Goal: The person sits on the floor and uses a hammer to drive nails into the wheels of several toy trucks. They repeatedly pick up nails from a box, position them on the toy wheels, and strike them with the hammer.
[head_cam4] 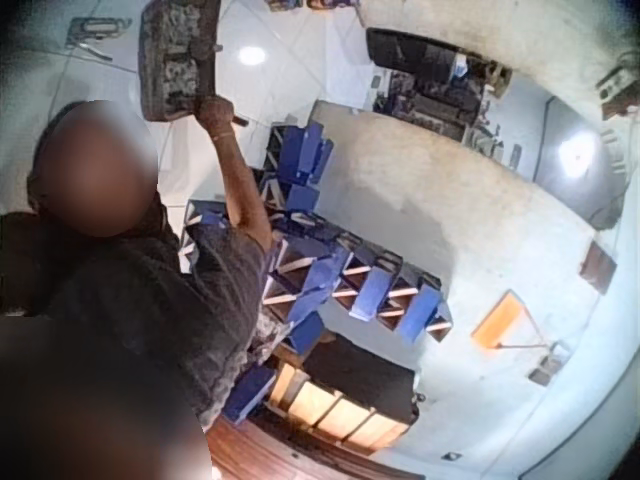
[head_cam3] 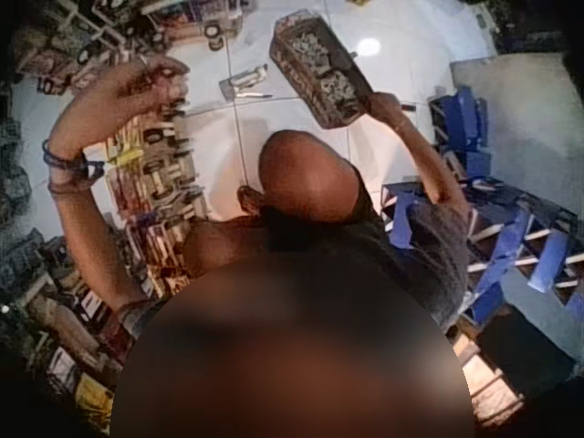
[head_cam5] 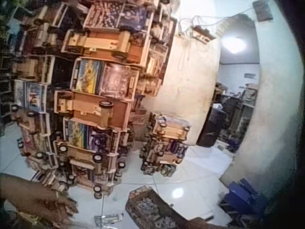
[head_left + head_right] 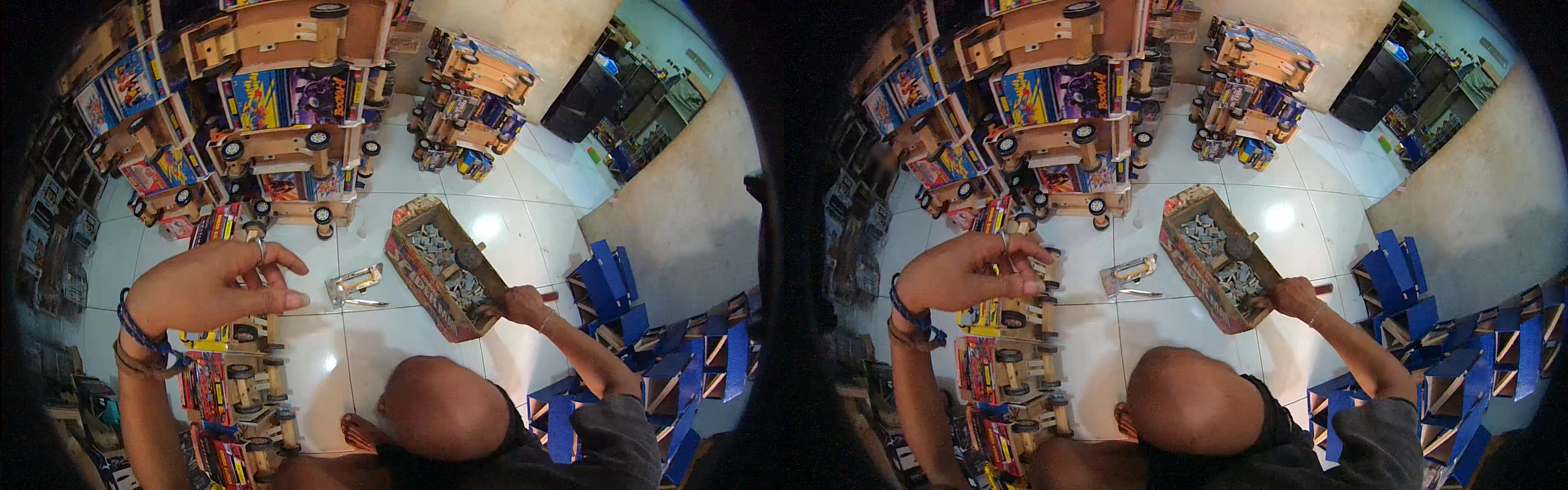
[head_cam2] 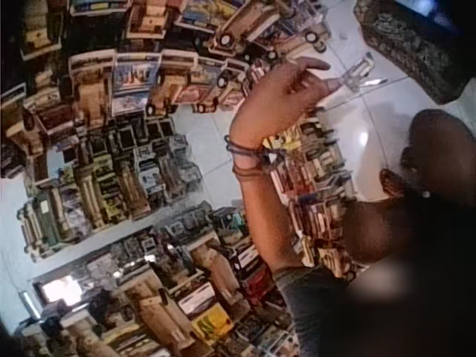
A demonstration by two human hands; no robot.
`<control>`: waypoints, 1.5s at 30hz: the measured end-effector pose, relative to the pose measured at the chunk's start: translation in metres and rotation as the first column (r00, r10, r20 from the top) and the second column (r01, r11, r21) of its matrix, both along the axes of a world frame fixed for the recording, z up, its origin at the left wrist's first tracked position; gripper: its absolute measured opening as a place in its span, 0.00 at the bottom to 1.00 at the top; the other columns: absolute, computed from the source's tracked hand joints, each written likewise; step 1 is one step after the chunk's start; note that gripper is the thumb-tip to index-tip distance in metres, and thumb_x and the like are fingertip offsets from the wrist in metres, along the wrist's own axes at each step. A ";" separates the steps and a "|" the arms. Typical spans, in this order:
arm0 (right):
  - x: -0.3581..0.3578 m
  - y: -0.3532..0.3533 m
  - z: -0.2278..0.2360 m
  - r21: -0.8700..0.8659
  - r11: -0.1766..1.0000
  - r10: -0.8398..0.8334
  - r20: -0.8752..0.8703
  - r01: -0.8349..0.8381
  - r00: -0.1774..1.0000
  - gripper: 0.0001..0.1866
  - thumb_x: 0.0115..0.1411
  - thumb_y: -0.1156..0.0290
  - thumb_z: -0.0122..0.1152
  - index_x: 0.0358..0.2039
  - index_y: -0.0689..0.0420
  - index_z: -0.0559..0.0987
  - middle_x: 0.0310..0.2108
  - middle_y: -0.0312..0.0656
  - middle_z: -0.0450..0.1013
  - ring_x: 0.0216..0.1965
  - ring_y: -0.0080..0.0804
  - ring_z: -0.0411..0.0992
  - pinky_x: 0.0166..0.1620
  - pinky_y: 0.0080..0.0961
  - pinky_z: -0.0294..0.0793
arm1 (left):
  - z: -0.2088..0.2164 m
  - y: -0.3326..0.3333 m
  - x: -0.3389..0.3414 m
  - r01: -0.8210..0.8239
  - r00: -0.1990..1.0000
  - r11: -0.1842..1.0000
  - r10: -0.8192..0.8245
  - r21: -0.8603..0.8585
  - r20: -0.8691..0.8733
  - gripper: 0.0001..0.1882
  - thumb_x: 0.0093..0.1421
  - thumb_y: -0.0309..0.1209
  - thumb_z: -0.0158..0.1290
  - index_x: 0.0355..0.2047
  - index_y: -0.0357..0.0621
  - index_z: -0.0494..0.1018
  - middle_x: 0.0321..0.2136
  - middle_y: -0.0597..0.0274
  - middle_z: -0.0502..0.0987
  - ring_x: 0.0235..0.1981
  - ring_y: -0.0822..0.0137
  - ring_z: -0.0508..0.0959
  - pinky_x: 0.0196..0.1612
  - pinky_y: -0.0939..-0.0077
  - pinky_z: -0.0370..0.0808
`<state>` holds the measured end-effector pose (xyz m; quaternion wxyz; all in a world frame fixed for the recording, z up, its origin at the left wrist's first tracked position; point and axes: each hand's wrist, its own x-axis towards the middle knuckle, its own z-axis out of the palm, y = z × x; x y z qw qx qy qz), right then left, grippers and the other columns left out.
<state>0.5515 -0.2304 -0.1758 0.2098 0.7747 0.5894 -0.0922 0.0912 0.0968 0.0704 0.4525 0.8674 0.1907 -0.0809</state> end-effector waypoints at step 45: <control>-0.076 0.090 0.072 -0.704 0.667 -0.533 -0.680 0.245 -0.504 0.16 0.63 0.58 0.70 0.46 0.52 0.82 0.42 0.32 0.80 0.41 0.17 0.74 0.35 0.21 0.70 | -0.123 -0.096 0.132 -0.361 0.907 0.885 0.407 -0.293 0.111 0.20 0.68 0.34 0.58 0.58 0.42 0.74 0.40 0.58 0.82 0.43 0.70 0.82 0.45 0.74 0.81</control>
